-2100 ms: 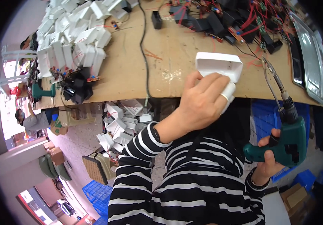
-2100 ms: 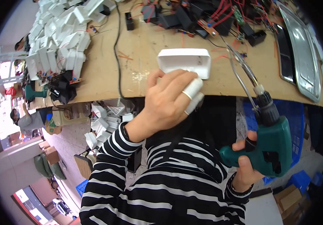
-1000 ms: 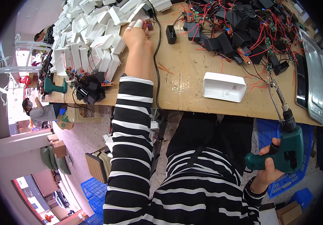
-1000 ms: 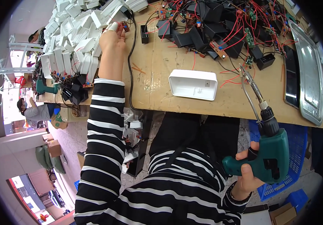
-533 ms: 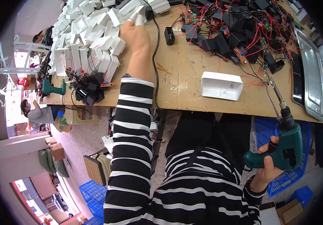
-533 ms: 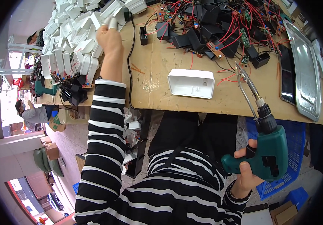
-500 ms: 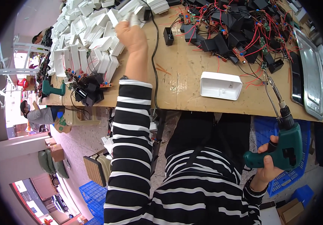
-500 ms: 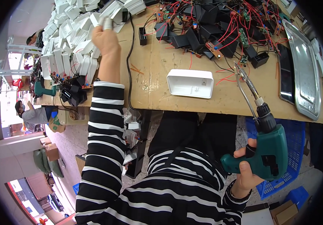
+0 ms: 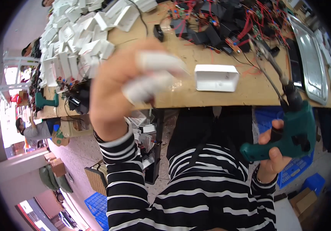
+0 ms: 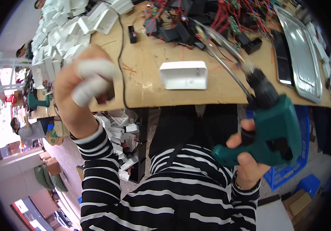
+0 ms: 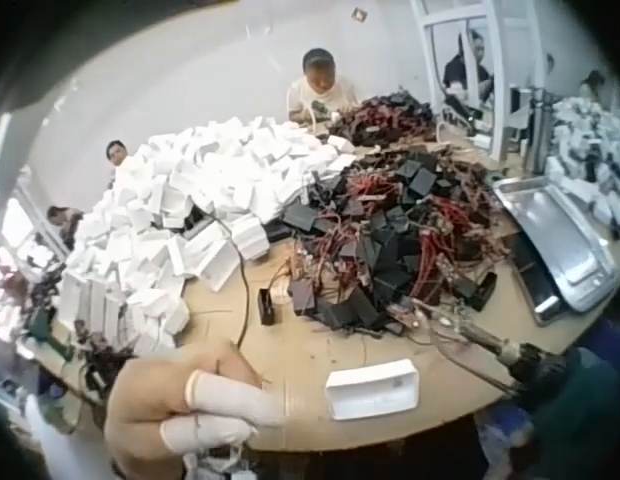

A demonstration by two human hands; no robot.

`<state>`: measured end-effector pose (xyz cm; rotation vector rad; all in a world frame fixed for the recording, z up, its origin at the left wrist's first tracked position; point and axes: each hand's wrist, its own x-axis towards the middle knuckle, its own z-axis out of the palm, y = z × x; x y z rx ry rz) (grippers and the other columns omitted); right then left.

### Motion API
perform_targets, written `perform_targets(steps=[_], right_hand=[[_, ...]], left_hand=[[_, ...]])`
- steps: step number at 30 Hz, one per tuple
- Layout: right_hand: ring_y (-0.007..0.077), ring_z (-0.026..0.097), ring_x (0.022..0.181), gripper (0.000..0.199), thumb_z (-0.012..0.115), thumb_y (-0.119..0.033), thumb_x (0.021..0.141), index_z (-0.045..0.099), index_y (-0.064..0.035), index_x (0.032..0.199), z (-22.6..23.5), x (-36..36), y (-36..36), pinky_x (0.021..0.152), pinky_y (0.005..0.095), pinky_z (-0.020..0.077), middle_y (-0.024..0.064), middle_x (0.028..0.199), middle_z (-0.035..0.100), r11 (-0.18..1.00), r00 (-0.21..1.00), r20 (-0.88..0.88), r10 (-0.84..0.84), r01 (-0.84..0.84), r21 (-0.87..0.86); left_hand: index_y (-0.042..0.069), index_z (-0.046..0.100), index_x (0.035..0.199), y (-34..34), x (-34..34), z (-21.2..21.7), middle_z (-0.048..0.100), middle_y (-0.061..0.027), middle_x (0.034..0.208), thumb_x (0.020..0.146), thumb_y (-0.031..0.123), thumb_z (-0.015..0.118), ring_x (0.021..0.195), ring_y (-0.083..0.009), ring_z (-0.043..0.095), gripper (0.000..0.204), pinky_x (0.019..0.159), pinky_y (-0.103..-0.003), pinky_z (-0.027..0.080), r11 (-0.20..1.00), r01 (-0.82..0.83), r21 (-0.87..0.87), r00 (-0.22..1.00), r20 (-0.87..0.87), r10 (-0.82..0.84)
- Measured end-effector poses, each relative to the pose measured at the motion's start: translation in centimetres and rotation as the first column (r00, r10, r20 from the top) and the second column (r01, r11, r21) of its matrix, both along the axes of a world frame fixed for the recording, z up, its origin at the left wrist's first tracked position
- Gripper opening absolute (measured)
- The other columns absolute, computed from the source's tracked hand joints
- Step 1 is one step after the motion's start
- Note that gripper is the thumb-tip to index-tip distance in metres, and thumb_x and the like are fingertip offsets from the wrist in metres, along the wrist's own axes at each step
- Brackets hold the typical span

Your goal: Using a handheld soldering gun to attach wires to components inside a white plastic housing unit.

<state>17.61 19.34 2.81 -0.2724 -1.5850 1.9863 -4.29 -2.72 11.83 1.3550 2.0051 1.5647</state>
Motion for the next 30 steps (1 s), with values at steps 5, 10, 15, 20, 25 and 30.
perform_targets(steps=[5,10,15,20,25,30], right_hand=[[0.0216,0.06,0.082,0.066,0.064,-0.012,0.069,0.034,0.0069,0.124,1.7,-2.6,-0.9,0.069,0.0287,0.0508,0.0225,0.116,0.048,1.0,1.0,-0.006,0.02,-0.02,-0.001],[0.022,0.061,0.078,0.07,0.062,-0.002,0.065,0.032,0.0026,0.127,0.8,-3.9,-0.8,0.069,0.0284,0.0509,0.0254,0.116,0.048,0.997,0.995,-0.064,0.075,-0.075,0.014],[0.0226,0.061,0.077,0.07,0.061,0.004,0.063,0.033,0.0029,0.126,0.5,-3.5,-0.6,0.067,0.0307,0.052,0.0262,0.113,0.049,0.985,0.989,-0.048,0.138,-0.132,0.115],[0.0222,0.061,0.076,0.063,0.059,0.006,0.064,0.036,0.0068,0.122,0.3,-3.3,0.0,0.068,0.0298,0.0511,0.0255,0.112,0.05,0.866,0.99,-0.075,0.117,-0.065,0.495],[0.0202,0.06,0.075,0.054,0.058,0.007,0.067,0.039,0.0109,0.118,0.7,-3.3,-0.3,0.068,0.0284,0.0492,0.0247,0.111,0.051,0.75,0.991,-0.109,0.08,0.012,0.661],[0.0177,0.057,0.074,0.05,0.056,0.009,0.071,0.039,0.011,0.117,0.4,-3.3,0.1,0.065,0.0288,0.0485,0.022,0.108,0.052,0.708,0.988,-0.102,0.113,-0.009,0.706]], left_hand=[[-0.001,0.061,0.094,3.5,3.9,-3.2,0.053,-0.0055,0.08,0.083,0.004,0.056,0.06,-0.0111,0.053,0.013,0.051,-0.022,0.042,0.938,0.329,-0.111,0.891,0.364,-0.27],[-0.002,0.061,0.093,5.3,5.5,-5.8,0.054,-0.0054,0.08,0.084,0.004,0.055,0.059,-0.0106,0.053,0.013,0.05,-0.022,0.042,0.927,0.372,-0.051,0.818,0.49,-0.301],[-0.002,0.06,0.09,6.1,6.3,-6.8,0.056,-0.005,0.079,0.084,0.004,0.055,0.065,-0.0114,0.054,0.011,0.054,-0.022,0.042,0.941,0.331,-0.069,0.855,0.443,-0.268],[-0.002,0.06,0.09,6.6,7.0,-7.7,0.057,-0.0042,0.08,0.084,0.004,0.055,0.071,-0.0115,0.054,0.01,0.061,-0.022,0.043,0.952,0.307,-0.009,0.868,0.412,-0.277],[-0.002,0.061,0.09,6.7,7.9,-7.6,0.058,-0.0028,0.083,0.083,0.003,0.056,0.076,-0.0097,0.053,0.011,0.067,-0.022,0.042,0.957,0.288,0.031,0.633,0.744,-0.215],[-0.001,0.062,0.091,6.8,8.1,-8.3,0.058,-0.0023,0.085,0.083,0.004,0.056,0.078,-0.009,0.052,0.011,0.07,-0.021,0.041,0.949,0.309,0.064,0.57,0.786,-0.239]])
